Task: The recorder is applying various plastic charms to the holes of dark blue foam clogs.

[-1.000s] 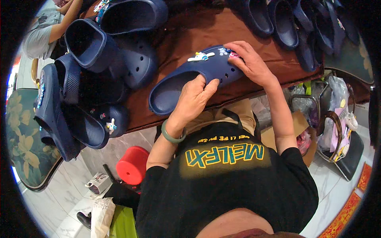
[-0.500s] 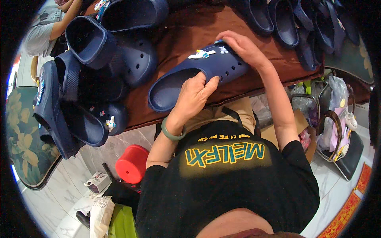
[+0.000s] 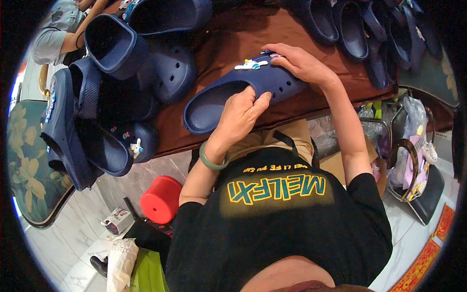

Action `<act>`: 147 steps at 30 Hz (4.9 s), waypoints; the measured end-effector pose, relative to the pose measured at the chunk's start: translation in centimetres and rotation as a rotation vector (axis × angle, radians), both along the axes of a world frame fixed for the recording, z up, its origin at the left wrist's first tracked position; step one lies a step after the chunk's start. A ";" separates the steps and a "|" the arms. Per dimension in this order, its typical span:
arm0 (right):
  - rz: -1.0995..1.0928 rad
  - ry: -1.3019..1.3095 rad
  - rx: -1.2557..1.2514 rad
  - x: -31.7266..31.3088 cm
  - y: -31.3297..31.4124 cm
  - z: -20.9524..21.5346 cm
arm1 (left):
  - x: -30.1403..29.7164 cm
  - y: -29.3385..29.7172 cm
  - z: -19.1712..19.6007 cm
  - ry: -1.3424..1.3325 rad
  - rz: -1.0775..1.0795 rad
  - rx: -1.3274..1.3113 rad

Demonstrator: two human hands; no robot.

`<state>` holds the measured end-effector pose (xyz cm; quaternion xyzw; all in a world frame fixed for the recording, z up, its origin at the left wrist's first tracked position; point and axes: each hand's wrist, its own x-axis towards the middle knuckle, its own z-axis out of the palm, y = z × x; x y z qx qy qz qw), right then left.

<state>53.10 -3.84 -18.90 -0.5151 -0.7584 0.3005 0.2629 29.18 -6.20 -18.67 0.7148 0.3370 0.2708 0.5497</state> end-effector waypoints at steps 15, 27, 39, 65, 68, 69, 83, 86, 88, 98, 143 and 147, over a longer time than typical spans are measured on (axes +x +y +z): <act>-0.056 -0.159 0.203 -1.4 1.4 -0.4 | -0.7 1.9 1.3 -0.113 0.080 -0.589; 0.192 -0.176 0.183 -4.4 1.3 1.9 | -1.0 1.7 0.4 -0.475 0.100 -0.711; -0.017 -0.384 0.427 -6.8 3.6 0.1 | -0.7 2.1 -0.8 -0.451 0.195 -0.716; -0.235 -0.671 0.312 3.4 4.3 -2.5 | -1.4 1.6 -1.4 -0.311 0.028 -0.637; -0.245 -0.619 0.492 3.5 3.8 -2.4 | -1.1 1.1 -0.9 -0.338 0.006 -0.617; -0.249 -0.591 0.581 3.3 3.7 -2.3 | -1.0 1.0 -0.5 -0.366 -0.002 -0.622; 0.097 -0.142 0.284 -3.7 -1.5 4.0 | -1.6 1.7 -0.1 -0.320 -0.041 -0.634; 0.070 -0.163 0.316 -4.1 -1.7 3.7 | -1.5 1.7 -0.5 -0.321 -0.040 -0.652; 0.041 -0.216 0.368 -4.1 -1.4 3.4 | -1.4 1.5 -0.7 -0.340 -0.022 -0.670; 0.284 -0.370 0.359 -2.8 -0.9 5.7 | -1.6 1.7 -0.7 -0.301 -0.055 -0.671; 0.453 -0.221 0.219 -0.9 0.7 2.8 | -1.5 2.0 -0.3 -0.358 -0.039 -0.769; 0.422 -0.272 0.263 -1.7 -0.3 3.5 | -1.5 2.1 -0.7 -0.347 -0.033 -0.762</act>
